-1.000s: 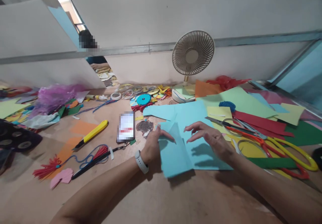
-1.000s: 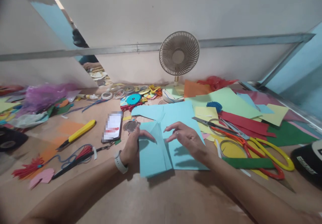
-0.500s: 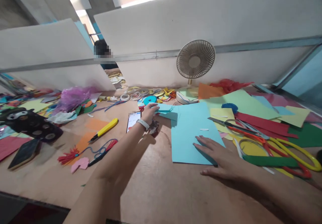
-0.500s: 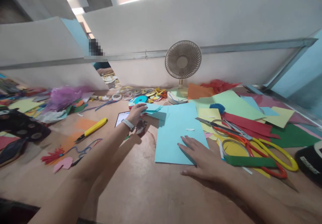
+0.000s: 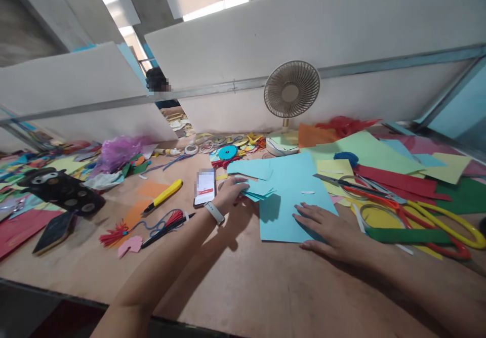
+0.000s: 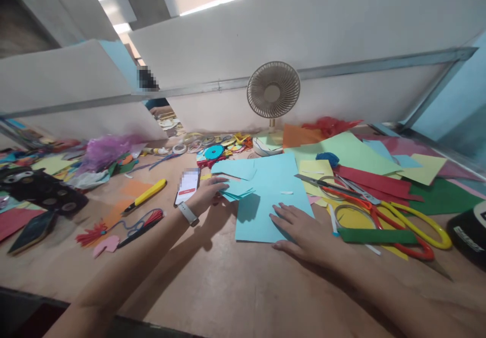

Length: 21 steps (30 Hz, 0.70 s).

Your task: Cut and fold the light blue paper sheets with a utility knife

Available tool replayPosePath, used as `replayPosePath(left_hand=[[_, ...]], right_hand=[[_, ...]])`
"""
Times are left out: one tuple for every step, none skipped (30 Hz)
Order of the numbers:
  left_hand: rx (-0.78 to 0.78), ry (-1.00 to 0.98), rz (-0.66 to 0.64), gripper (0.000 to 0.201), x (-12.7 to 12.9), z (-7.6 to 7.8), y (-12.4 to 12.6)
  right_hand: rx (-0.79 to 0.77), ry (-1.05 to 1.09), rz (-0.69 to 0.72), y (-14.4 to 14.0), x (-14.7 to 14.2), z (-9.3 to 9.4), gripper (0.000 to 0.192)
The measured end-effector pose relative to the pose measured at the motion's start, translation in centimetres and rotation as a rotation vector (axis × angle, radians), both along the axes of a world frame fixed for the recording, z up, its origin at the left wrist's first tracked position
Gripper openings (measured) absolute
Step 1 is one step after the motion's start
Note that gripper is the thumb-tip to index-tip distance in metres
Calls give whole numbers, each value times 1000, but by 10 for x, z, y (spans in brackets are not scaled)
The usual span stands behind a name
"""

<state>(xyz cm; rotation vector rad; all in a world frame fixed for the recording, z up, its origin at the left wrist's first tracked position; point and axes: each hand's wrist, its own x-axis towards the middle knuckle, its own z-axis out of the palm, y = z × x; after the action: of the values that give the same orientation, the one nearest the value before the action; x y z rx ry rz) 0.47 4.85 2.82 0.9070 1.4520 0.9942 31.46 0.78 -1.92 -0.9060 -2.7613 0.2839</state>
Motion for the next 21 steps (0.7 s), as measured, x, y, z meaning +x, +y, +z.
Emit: replayPosePath(left_hand=[[-13, -19, -7, 31, 5, -3, 2], [-18, -37, -4, 32, 10, -5, 5], [-16, -53, 9, 32, 15, -8, 9], [-8, -66, 30, 33, 19, -10, 13], [5, -77, 54, 34, 22, -11, 18], [19, -84, 80, 34, 24, -12, 23], [34, -88, 107, 34, 25, -12, 28], [48, -88, 133, 34, 26, -11, 31], [61, -86, 155, 35, 27, -11, 34], [70, -81, 171, 35, 27, -10, 35], [76, -76, 181, 35, 27, -9, 35], [78, -69, 185, 35, 27, -9, 33], [77, -61, 182, 35, 26, -9, 29], [73, -51, 176, 34, 24, -9, 24], [67, -38, 171, 34, 21, -9, 18], [61, -23, 167, 34, 18, -10, 13], [56, -6, 168, 34, 13, -11, 7], [53, 9, 172, 34, 9, -12, 3], [54, 21, 179, 34, 5, -12, -1], [56, 28, 187, 34, 1, -13, -2], [58, 30, 197, 34, -1, -14, -2]], right_hand=[[0, -2, -2, 0, 0, 0, 62], [-1, -1, -4, 0, 0, -1, 62], [-2, 3, -7, 0, 0, -2, 62], [-2, 6, -10, 1, 0, -3, 62], [0, 7, -14, 1, 1, -4, 61], [3, 5, -19, 1, 1, -5, 61], [8, 3, -22, 1, 1, -5, 61], [13, 0, -23, 0, 1, -6, 61], [19, -2, -21, 0, 2, -5, 61], [27, -4, -17, 0, 1, -5, 60], [38, -5, -10, -1, 1, -4, 59], [50, -5, -1, -1, 1, -4, 58], [64, -2, 10, -1, 1, -4, 54], [82, 6, 20, 0, 0, -4, 50], [101, 22, 28, 0, 0, -4, 46], [119, 45, 34, 0, -1, -4, 41], [133, 70, 36, 1, -2, -5, 36], [144, 92, 35, 1, -2, -4, 33], [154, 108, 31, 0, -3, -3, 31], [162, 117, 26, -1, -3, -1, 30], [174, 122, 11, -3, -3, 2, 30]])
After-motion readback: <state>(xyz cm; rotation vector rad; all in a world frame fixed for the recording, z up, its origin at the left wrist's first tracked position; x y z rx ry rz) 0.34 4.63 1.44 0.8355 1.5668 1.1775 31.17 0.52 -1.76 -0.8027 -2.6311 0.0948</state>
